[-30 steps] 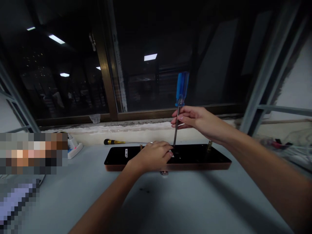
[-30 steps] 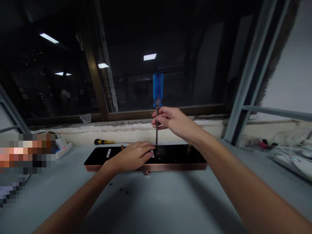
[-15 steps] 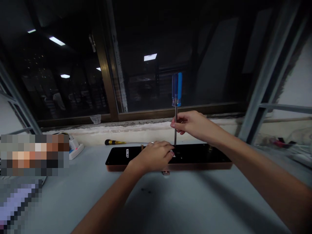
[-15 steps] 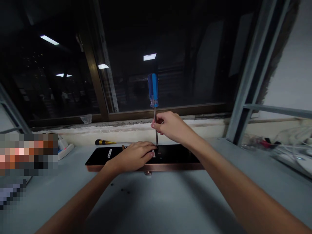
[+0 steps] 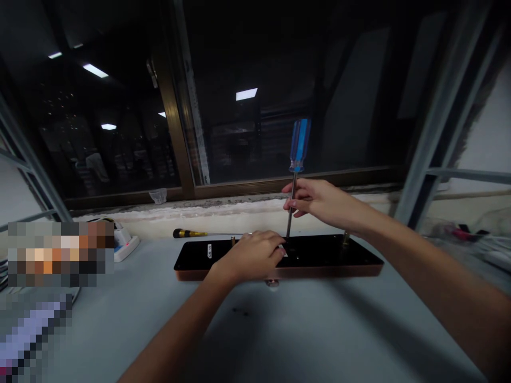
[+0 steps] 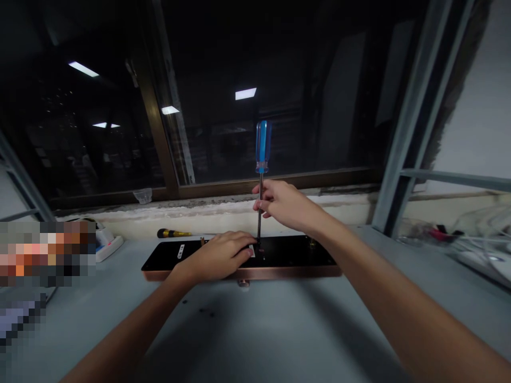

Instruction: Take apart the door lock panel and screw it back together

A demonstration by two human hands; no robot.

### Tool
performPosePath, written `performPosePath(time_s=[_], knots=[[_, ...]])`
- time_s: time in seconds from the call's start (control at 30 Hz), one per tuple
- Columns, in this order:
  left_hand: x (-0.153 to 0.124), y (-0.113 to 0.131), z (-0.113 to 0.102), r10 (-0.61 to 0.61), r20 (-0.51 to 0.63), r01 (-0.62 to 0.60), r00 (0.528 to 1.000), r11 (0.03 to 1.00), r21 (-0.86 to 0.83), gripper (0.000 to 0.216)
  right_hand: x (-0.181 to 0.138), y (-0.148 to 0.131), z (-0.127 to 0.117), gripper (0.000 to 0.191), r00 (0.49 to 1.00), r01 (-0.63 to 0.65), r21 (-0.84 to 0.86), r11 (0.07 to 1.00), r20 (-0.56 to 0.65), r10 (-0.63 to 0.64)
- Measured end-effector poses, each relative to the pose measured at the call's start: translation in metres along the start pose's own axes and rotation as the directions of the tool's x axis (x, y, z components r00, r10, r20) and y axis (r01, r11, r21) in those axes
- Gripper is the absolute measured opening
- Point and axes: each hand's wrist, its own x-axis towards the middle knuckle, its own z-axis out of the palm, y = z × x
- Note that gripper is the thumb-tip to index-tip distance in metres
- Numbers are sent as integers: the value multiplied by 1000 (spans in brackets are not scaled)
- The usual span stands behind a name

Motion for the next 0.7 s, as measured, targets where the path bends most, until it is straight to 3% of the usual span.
performPosePath(time_s=[0.7], knots=[[2, 1, 0, -7, -7, 7, 1000, 1000, -3, 37, 1, 3, 2, 15, 999, 38, 16, 999, 15, -39]])
